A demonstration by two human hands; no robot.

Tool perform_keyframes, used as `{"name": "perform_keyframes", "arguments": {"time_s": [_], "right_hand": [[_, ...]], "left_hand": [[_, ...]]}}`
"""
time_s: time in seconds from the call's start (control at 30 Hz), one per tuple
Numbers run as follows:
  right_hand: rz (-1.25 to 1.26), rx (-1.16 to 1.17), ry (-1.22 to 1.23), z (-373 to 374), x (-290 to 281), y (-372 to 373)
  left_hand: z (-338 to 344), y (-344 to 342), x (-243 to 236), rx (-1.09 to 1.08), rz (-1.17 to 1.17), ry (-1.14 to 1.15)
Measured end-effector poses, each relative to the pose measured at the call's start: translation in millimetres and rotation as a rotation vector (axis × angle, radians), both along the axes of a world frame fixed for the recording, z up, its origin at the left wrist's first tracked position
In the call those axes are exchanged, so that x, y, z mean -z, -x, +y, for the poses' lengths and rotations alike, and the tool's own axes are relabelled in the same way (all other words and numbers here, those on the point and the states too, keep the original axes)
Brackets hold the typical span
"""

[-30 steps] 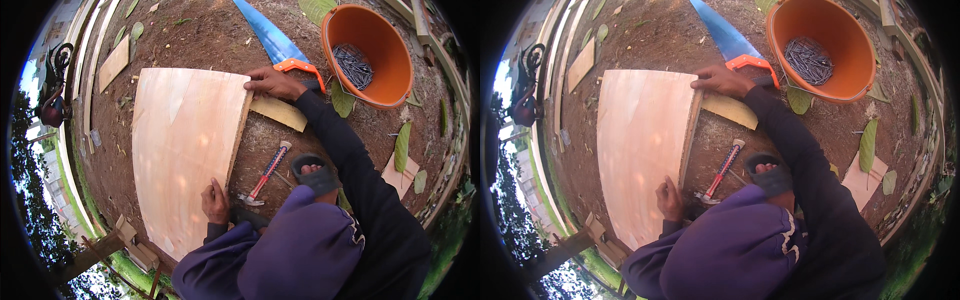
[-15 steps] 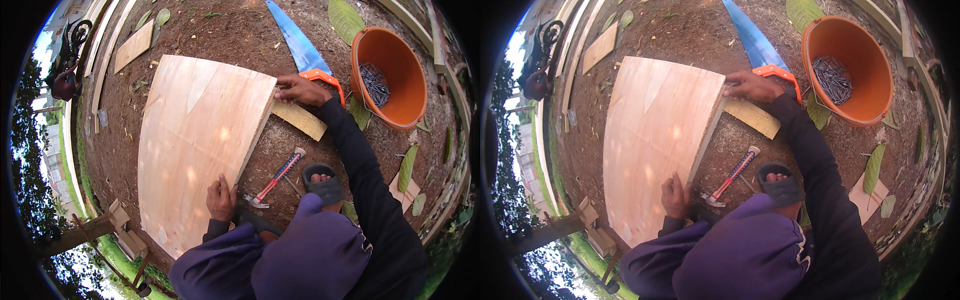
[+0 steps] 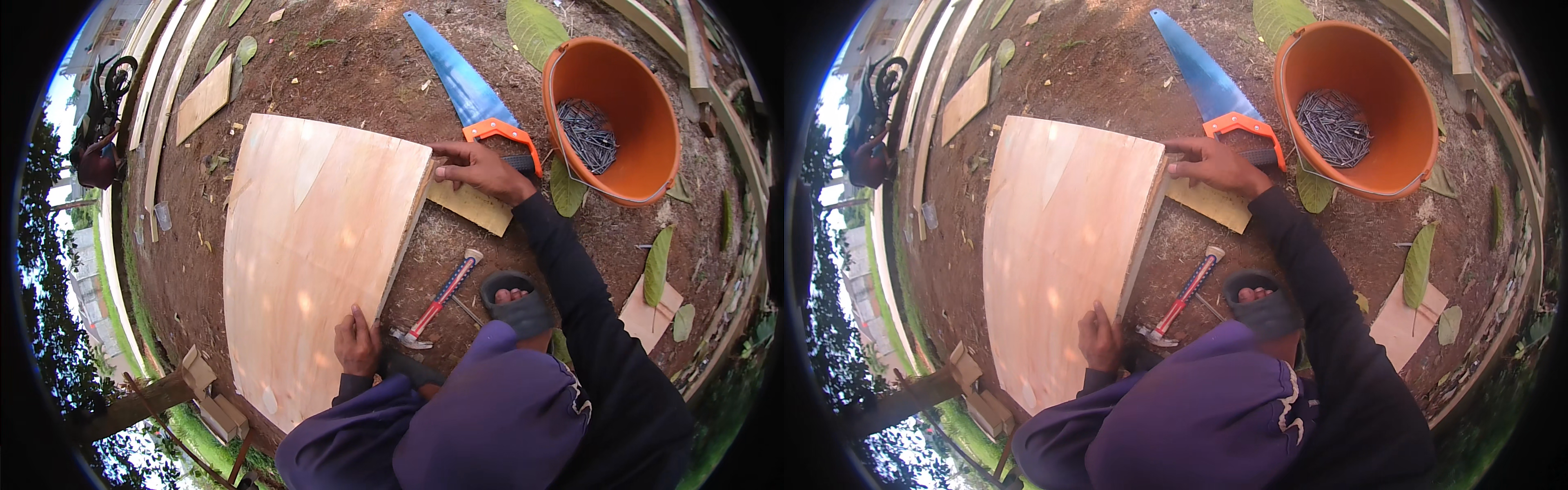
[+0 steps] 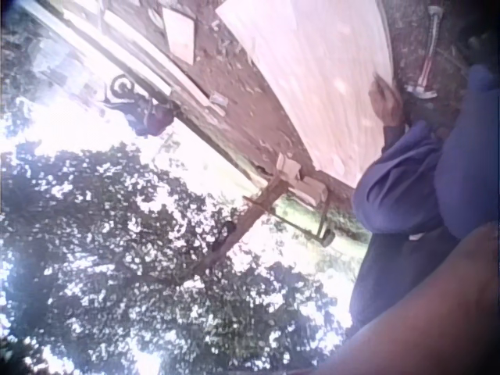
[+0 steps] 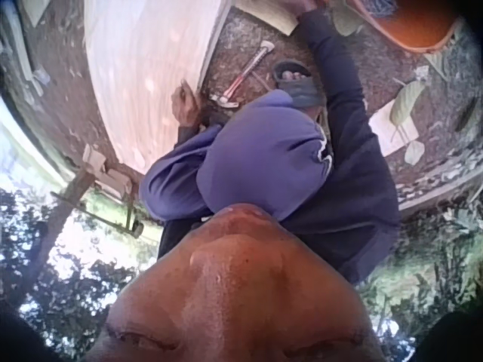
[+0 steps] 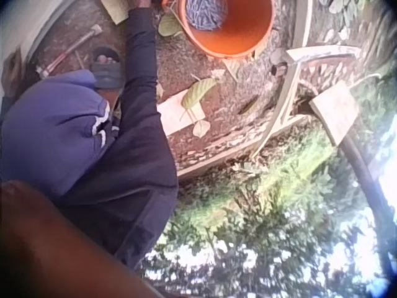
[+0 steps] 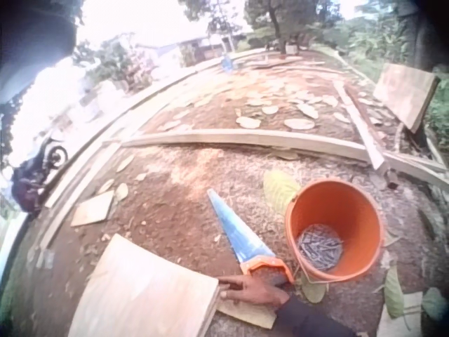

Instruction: The person hammers nails into a large plywood sheet resting on wooden supports outdoors. They repeatedly pick nails from a bucket, position them on the plywood, and drive them in with a hammer, occasionally repositioning the sheet.

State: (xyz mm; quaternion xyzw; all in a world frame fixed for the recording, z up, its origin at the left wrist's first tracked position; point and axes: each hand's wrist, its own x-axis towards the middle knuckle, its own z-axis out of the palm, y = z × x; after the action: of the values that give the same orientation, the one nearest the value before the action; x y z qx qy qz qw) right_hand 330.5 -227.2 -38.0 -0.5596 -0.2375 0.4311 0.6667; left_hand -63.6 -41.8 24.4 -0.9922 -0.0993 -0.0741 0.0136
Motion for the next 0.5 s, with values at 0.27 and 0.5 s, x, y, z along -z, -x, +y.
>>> {"name": "perform_keyframes", "arguments": {"time_s": [0.27, 0.5], "right_hand": [[-0.183, 0.174, -0.004, 0, -3, 24], [-0.259, 0.310, 0.081, 10, -7, 35]], "left_hand": [[-4, 4, 0, 0.000, 0.008, -0.024], [-6, 7, 0, -0.019, 0.005, -0.017]]}}
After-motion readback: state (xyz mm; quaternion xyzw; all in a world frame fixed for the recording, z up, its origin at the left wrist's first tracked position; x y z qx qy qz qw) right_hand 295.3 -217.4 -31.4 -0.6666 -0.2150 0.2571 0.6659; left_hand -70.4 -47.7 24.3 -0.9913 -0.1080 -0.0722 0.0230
